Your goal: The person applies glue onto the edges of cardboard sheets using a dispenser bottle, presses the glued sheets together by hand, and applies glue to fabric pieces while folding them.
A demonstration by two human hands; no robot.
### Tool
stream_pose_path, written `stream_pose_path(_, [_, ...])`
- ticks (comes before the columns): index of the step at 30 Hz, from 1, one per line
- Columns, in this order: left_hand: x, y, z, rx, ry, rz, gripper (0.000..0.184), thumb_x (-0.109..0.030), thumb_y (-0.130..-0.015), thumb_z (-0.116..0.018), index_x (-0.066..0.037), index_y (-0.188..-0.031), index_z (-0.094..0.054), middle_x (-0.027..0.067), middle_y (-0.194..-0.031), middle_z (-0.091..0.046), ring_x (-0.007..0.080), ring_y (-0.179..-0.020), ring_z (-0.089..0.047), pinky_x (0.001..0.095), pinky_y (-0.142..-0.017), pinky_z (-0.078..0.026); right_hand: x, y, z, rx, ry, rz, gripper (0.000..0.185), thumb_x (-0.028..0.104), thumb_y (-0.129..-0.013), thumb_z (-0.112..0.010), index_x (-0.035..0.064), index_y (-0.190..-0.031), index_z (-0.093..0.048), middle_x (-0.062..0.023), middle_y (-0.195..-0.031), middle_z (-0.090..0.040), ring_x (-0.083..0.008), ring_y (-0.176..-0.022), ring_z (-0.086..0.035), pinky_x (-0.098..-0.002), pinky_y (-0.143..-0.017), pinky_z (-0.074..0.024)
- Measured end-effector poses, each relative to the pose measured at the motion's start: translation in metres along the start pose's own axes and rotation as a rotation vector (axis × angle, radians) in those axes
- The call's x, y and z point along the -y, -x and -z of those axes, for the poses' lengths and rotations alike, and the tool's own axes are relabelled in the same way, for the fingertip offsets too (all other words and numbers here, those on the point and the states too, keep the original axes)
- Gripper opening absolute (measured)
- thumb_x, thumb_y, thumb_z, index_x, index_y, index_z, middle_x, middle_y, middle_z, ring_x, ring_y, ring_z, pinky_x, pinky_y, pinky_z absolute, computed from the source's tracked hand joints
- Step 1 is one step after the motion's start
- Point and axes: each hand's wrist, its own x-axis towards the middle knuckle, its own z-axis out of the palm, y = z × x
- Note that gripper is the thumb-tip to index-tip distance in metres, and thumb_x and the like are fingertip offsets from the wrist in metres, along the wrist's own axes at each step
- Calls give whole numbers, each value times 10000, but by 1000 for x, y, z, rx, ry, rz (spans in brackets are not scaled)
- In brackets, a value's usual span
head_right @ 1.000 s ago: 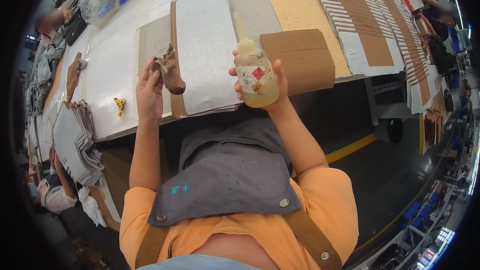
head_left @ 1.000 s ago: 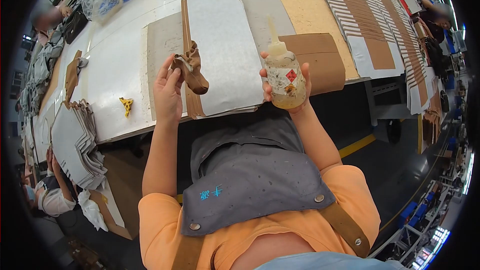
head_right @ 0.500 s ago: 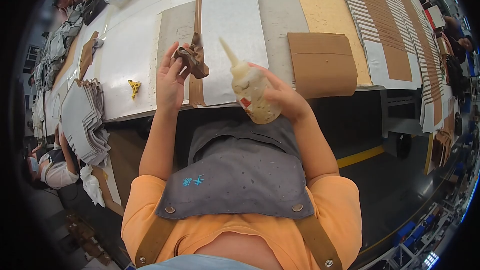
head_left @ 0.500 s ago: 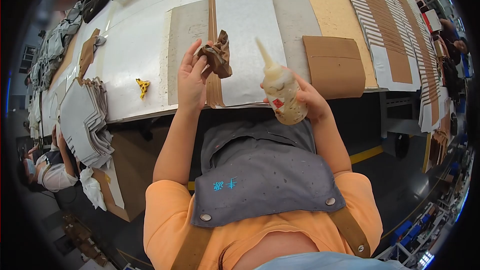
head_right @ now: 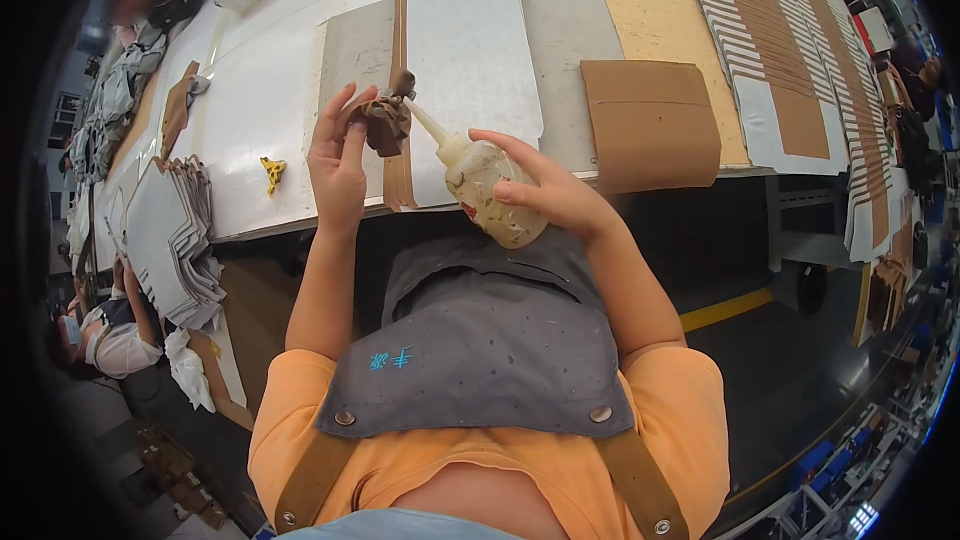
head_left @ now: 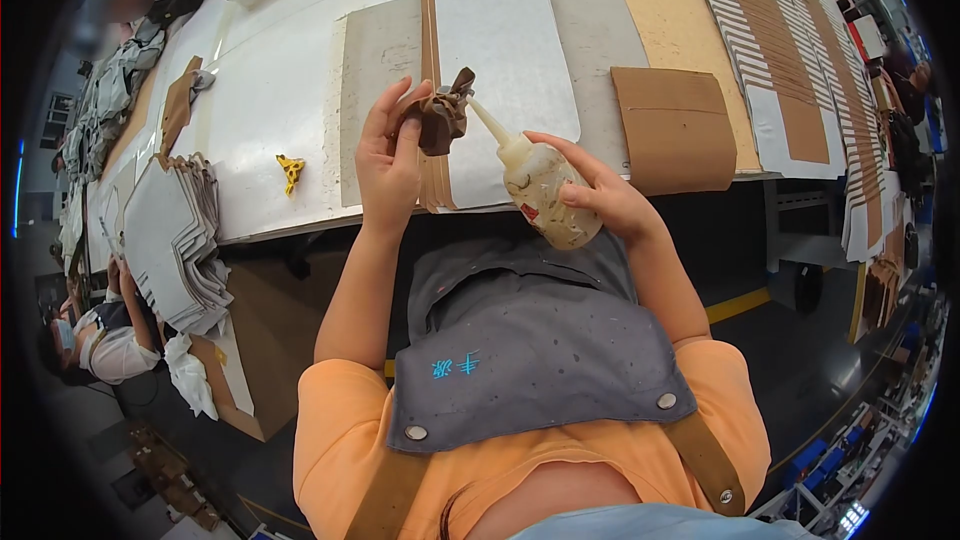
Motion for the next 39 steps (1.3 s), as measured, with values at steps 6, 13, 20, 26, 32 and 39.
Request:
stream_pose_path(6, [-2, 3, 1, 14, -69, -67, 346, 24, -916, -397, -11, -1257, -447, 135, -1181, -572, 148, -1057, -551, 258, -884, -444, 0, -1, -3, -38, -13, -25, 786, 422, -745, -651, 53, -1370, -349, -147, -1277, -458, -233, -1197, -432, -346, -992, -342])
stream_pose_path(13, [-1, 5, 4, 30, -124, -137, 322, 16, -928, -388, -3, -1244, -450, 139, -1140, -579, 163, -1052, -552, 276, -903, -434, 3, 0, -3, -38, -19, -82, 771, 387, -726, -659, 41, -1355, -377, -146, -1243, -495, -232, -1160, -471, -338, -975, -364])
stream_pose_path(20, [-11, -20, 39, -408, 189, -191, 295, 18, -923, -398, 13, -1208, -475, 126, -1119, -580, 134, -1003, -559, 257, -876, -453, -1, 12, 12, -89, -71, -111, 649, 271, -799, -587, 40, -1360, -358, -133, -1218, -501, -207, -1119, -486, -313, -955, -374])
stream_pose_path(26, [30, -48, 140, -700, 170, 26, 296, -1, -900, -442, 4, -1192, -489, 89, -1086, -568, 134, -958, -548, 236, -840, -431, -10, 24, 32, -214, -331, 120, 706, 228, -752, -680, 7, -1334, -345, -127, -1168, -530, -225, -1046, -546, -350, -893, -443])
stream_pose_path(32, [79, -78, 223, -720, 5, 132, 342, 23, -854, -464, 33, -1196, -475, 125, -1014, -587, 166, -892, -584, 253, -766, -476, -5, 21, 38, -317, -285, 167, 787, 286, -740, -683, -7, -1357, -291, -173, -1295, -449, -261, -1166, -482, -395, -943, -431])
stream_pose_path(39, [120, -97, 236, -625, -177, 313, 414, 21, -818, -528, 38, -1223, -443, 185, -1102, -580, 201, -948, -588, 282, -812, -476, 1, 13, 27, -284, -324, 196, 807, 283, -744, -677, 10, -1377, -257, -183, -1324, -417, -281, -1189, -462, -398, -950, -428])
